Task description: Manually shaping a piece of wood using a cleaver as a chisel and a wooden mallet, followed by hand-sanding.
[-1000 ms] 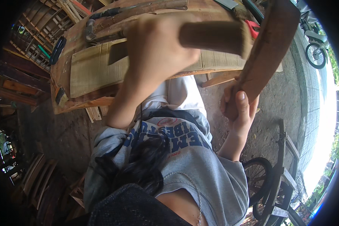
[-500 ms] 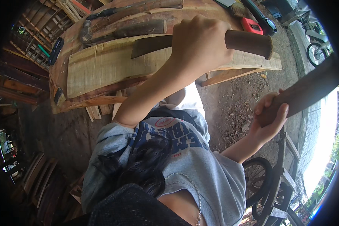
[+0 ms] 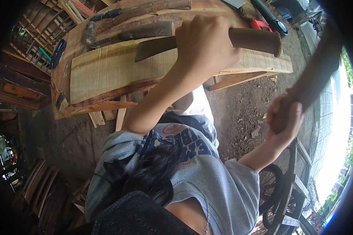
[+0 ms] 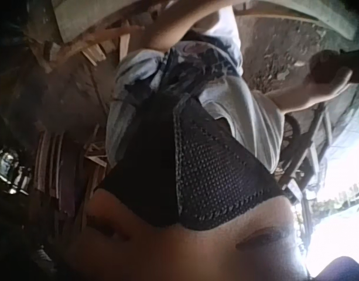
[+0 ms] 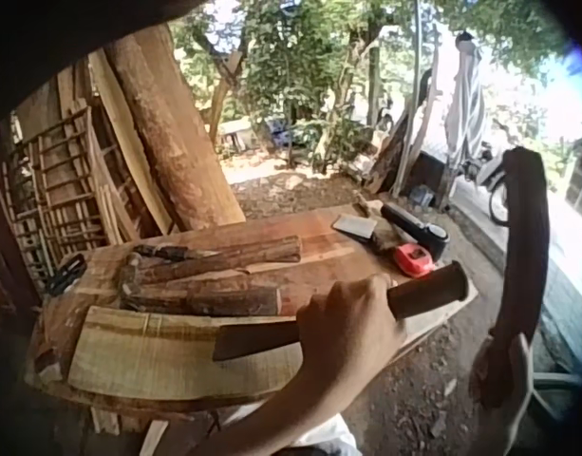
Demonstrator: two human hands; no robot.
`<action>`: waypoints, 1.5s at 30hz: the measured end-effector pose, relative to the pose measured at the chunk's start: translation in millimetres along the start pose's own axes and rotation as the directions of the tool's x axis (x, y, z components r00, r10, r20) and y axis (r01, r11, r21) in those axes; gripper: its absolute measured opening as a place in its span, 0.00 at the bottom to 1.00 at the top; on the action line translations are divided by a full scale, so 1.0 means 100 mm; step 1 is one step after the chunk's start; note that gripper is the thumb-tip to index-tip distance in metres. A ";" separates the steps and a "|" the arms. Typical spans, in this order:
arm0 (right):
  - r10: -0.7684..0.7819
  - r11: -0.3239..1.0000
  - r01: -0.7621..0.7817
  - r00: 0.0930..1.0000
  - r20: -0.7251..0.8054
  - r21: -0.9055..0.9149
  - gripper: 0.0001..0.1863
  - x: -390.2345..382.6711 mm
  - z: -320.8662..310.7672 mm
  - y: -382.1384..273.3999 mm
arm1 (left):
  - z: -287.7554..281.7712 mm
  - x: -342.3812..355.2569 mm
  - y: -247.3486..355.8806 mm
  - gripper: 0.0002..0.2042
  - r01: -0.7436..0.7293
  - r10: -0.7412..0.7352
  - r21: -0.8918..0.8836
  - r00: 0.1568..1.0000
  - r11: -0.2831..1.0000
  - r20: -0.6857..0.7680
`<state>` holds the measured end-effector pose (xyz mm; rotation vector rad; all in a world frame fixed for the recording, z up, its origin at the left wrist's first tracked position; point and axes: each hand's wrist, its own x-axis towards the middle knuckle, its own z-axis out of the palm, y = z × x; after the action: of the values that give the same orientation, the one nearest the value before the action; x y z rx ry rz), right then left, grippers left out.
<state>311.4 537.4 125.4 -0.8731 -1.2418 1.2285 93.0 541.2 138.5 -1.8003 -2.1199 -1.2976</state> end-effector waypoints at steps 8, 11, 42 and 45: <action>0.045 0.987 -0.004 0.965 0.258 -0.158 0.25 -0.02 0.11 -0.04 | -0.01 0.04 -0.02 0.06 0.006 -0.008 -0.037 0.997 0.999 -0.073; 0.006 0.998 -0.002 0.998 0.058 -0.067 0.26 0.16 0.05 -0.16 | -0.05 0.03 -0.03 0.06 -0.012 0.007 -0.033 0.990 0.999 -0.140; -0.136 0.988 0.140 0.989 -0.063 0.067 0.27 0.07 0.08 -0.17 | -0.03 0.05 -0.03 0.04 -0.019 0.013 -0.057 0.995 0.998 -0.101; 0.129 0.947 -0.044 0.960 0.250 -0.319 0.27 -0.06 0.27 -0.14 | -0.04 0.00 -0.13 0.05 0.012 -0.008 0.033 0.992 0.999 -0.122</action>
<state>288.0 525.7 142.6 -1.0211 -1.6638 1.2714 80.2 539.5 134.2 -1.6542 -2.0764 -1.3295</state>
